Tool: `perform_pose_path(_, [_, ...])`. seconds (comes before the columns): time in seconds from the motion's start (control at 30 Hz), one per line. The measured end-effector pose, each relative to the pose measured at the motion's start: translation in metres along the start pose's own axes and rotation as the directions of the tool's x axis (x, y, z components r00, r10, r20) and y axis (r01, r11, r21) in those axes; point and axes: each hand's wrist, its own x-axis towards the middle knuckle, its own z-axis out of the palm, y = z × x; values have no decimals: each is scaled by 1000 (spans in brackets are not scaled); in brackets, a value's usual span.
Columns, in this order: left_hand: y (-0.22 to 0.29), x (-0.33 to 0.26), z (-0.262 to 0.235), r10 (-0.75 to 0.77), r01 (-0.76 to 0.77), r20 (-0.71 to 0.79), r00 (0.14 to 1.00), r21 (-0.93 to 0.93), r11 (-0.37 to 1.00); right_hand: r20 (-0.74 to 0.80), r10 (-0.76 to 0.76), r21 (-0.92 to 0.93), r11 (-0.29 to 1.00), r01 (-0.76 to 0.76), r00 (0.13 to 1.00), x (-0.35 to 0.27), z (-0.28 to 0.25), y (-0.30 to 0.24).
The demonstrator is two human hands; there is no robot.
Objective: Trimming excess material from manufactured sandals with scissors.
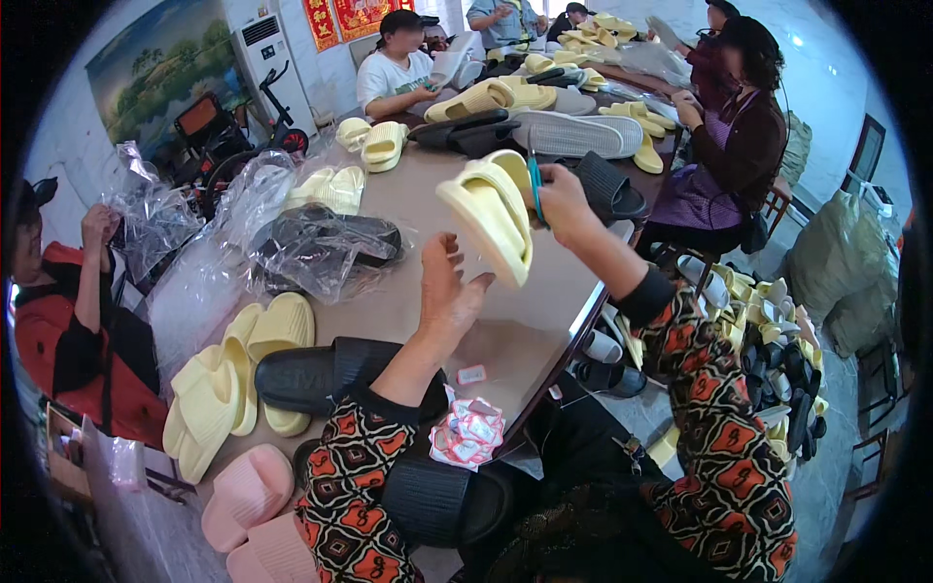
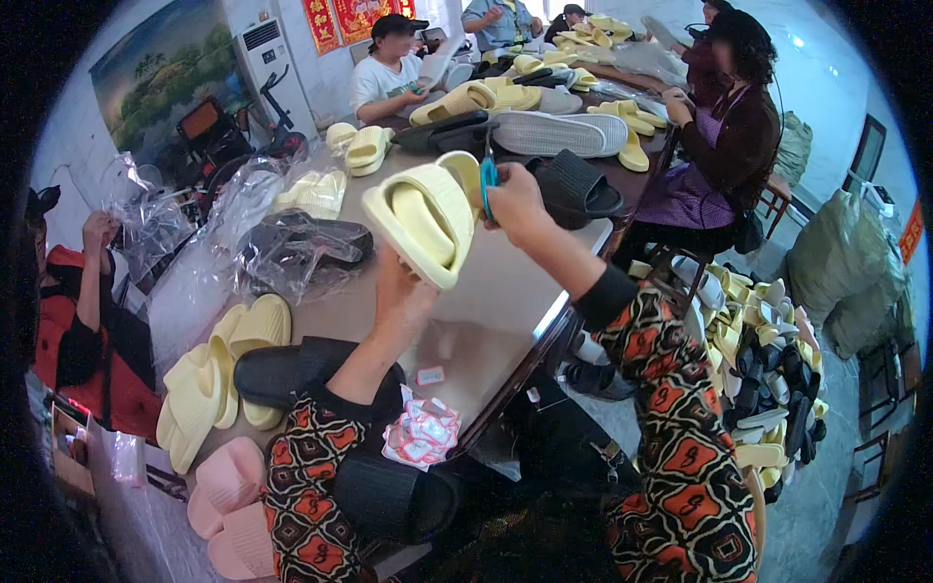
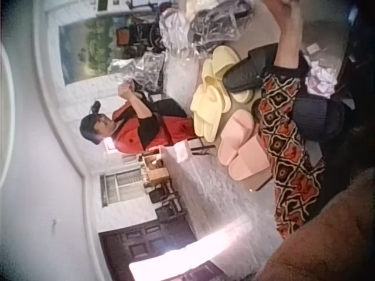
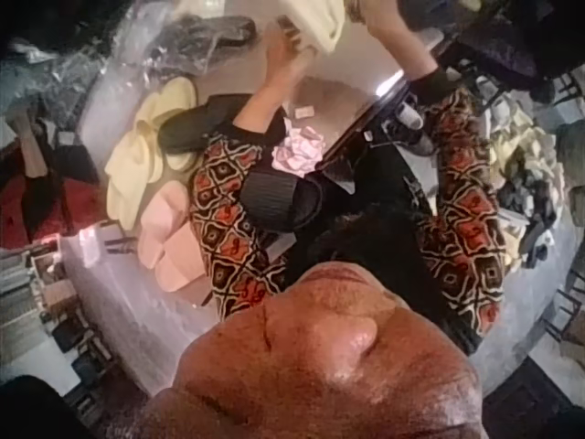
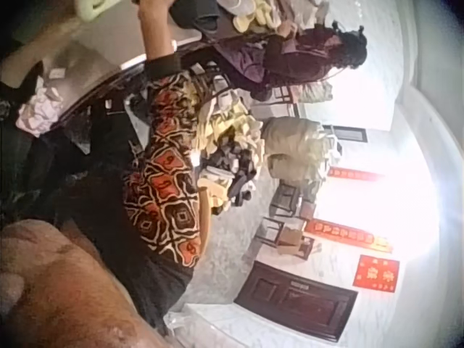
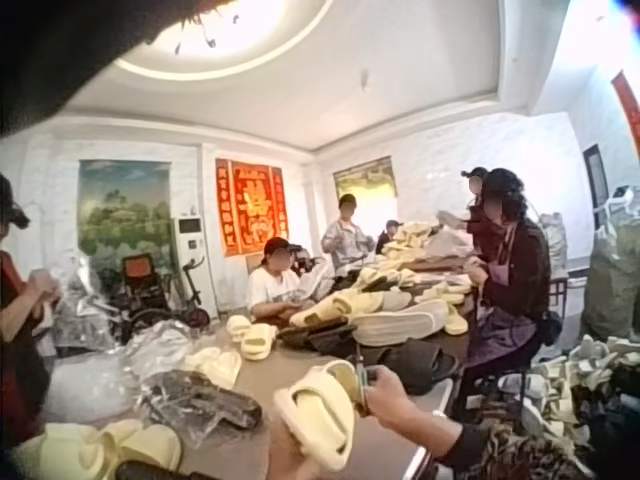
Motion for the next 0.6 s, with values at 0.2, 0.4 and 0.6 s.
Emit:
perform_pose_path(0.2, [0, -12, -26, -202, 166, 64, 977, 360, 918, -76, -140, -210, 970, 122, 987, 154, -11, -24])
perform_pose_path(0.4, [-31, -22, -39, -110, 58, 116, 987, 380, 923, 34, -118, 188, 976, 110, 992, 169, -13, -16])
perform_pose_path(0.6, [-13, 8, -28, 54, -104, 173, 983, 289, 952, 422, -6, 29, 1000, -7, 907, -7, -34, 6])
